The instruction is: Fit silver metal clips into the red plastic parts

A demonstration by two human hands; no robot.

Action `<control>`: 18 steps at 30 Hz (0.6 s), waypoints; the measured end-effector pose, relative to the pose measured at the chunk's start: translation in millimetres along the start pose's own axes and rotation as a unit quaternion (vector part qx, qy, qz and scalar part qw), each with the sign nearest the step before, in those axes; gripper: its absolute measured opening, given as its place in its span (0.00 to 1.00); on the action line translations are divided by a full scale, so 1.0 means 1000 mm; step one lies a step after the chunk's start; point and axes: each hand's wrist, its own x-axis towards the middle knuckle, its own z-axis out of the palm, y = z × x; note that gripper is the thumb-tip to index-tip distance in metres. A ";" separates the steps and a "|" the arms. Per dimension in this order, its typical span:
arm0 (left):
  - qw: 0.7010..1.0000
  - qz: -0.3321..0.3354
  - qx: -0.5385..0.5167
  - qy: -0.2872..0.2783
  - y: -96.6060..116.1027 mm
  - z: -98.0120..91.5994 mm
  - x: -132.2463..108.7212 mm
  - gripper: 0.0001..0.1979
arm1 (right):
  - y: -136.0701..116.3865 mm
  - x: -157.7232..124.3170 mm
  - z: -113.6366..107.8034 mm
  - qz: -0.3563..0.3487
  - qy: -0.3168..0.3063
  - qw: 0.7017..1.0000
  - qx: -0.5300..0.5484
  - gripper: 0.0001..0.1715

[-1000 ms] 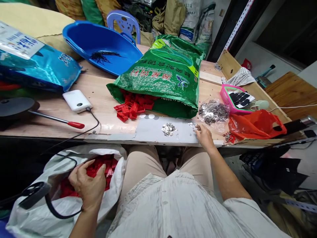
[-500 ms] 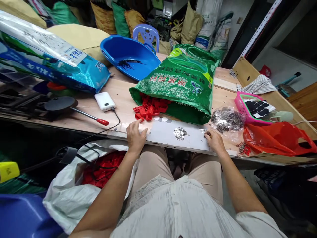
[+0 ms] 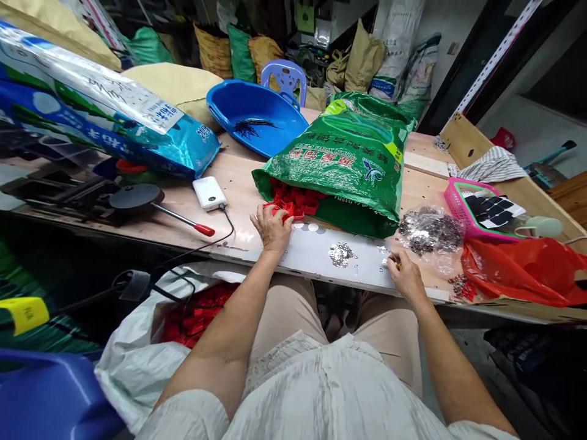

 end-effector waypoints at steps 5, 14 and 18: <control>0.999 0.043 -0.010 0.015 0.009 -0.008 -0.014 0.04 | -0.008 -0.005 -0.002 0.002 -0.005 0.997 0.071 0.13; 0.948 0.008 -0.307 -0.079 0.055 -0.041 -0.091 0.04 | -0.062 -0.020 0.001 -0.018 -0.079 0.970 0.228 0.15; 0.915 -0.052 -0.378 -0.129 0.074 -0.056 -0.114 0.06 | -0.094 -0.032 0.000 -0.052 -0.095 0.961 0.253 0.13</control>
